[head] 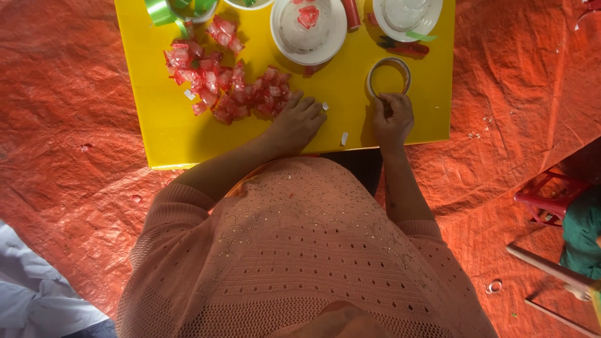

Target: The person wraps small red candies in clear plastic wrappers by hand, folding and sealing each piece individually. The wrapped candies are placed on a yellow table alongside plates and a roll of tape.

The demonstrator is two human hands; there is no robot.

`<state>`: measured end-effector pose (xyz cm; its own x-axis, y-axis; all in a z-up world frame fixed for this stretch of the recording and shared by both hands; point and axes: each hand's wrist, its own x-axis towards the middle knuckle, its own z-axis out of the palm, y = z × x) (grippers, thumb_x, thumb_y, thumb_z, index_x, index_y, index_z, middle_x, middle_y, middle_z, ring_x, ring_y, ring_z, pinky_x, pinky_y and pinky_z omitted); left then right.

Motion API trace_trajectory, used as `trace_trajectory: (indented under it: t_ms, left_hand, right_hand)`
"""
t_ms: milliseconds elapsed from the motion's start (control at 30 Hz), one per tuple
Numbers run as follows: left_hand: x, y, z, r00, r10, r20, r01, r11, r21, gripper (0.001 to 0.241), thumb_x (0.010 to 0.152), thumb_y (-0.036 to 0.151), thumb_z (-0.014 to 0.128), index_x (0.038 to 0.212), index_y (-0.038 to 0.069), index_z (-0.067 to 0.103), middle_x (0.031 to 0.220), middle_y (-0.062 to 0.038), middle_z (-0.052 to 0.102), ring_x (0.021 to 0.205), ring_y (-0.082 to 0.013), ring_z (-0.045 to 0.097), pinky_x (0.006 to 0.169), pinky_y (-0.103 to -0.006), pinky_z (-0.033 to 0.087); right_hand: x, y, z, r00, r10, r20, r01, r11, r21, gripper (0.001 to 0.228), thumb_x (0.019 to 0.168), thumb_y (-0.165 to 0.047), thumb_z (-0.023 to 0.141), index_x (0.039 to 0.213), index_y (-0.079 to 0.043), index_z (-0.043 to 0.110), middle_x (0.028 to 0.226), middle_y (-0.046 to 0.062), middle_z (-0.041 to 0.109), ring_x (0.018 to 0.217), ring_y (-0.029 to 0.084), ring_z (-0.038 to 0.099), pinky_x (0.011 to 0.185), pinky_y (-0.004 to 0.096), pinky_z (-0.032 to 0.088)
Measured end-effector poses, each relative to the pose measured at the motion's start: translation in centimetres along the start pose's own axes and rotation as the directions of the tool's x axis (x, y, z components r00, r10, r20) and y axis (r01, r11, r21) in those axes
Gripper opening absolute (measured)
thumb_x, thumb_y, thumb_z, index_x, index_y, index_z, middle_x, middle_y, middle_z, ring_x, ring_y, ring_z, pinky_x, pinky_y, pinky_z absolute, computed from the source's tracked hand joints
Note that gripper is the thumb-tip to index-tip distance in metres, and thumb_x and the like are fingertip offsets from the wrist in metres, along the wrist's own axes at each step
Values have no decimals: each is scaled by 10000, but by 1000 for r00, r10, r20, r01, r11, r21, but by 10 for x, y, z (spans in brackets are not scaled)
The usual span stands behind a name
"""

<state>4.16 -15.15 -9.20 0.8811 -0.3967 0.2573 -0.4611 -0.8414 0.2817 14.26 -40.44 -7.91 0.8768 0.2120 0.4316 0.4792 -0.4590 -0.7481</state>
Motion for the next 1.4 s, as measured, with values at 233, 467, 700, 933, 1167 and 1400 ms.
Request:
trace_trajectory:
  t_ms: [233, 467, 700, 933, 1167, 1400]
  left_hand:
    - [-10, -5, 14, 990, 66, -128, -64, 998, 16, 47, 905, 112, 701, 939, 80, 697, 864, -78, 562, 819, -284, 621, 957, -503, 489]
    - [15, -37, -25, 959, -75, -275, 130, 974, 188, 121, 925, 121, 641, 1022, 104, 712, 1007, -87, 543, 735, -222, 585, 603, -357, 495]
    - [57, -26, -54, 963, -61, 261, -10, 965, 263, 263, 938, 121, 784, 1184, 57, 716, 1285, -170, 640, 888, -257, 701, 820, -388, 614]
    - [54, -20, -45, 964, -102, 247, 13, 940, 340, 167, 918, 123, 787, 1068, 71, 736, 1149, -152, 692, 796, -221, 691, 705, -347, 607]
    - [4, -53, -16, 990, -140, 17, 131, 956, 264, 81, 944, 135, 681, 947, 88, 746, 921, -117, 717, 863, -275, 710, 730, -380, 562]
    - [-48, -94, -3, 972, -158, -173, 208, 923, 324, 226, 795, 234, 727, 984, 111, 717, 919, -85, 655, 893, -294, 637, 776, -400, 515]
  right_hand:
    - [-2, 1, 1, 999, 33, -5, -33, 999, 23, 83, 1010, -73, 782, 1012, 8, 765, 892, 118, 625, 767, 291, 671, 619, 371, 575]
    - [0, -2, 1, 999, 53, -4, -53, 999, 10, 61, 1000, -50, 789, 1005, 6, 768, 879, 118, 637, 762, 288, 675, 619, 368, 571]
    - [0, 1, 1, 1000, 19, -20, -19, 1000, -4, 57, 979, -31, 794, 985, 19, 768, 858, 129, 643, 752, 305, 677, 602, 366, 570]
    - [1, 1, 0, 999, 37, 3, -37, 999, 14, 67, 988, -44, 790, 1011, 16, 771, 884, 120, 647, 767, 276, 672, 625, 352, 574]
    - [0, 2, -2, 999, 35, -10, -34, 996, 83, 89, 1011, -72, 776, 1054, 5, 762, 966, 111, 644, 820, 253, 664, 676, 357, 580]
    - [12, -22, 16, 998, -51, 49, 50, 998, 26, 71, 1009, -62, 760, 1054, -8, 770, 930, 123, 663, 783, 267, 658, 656, 347, 574]
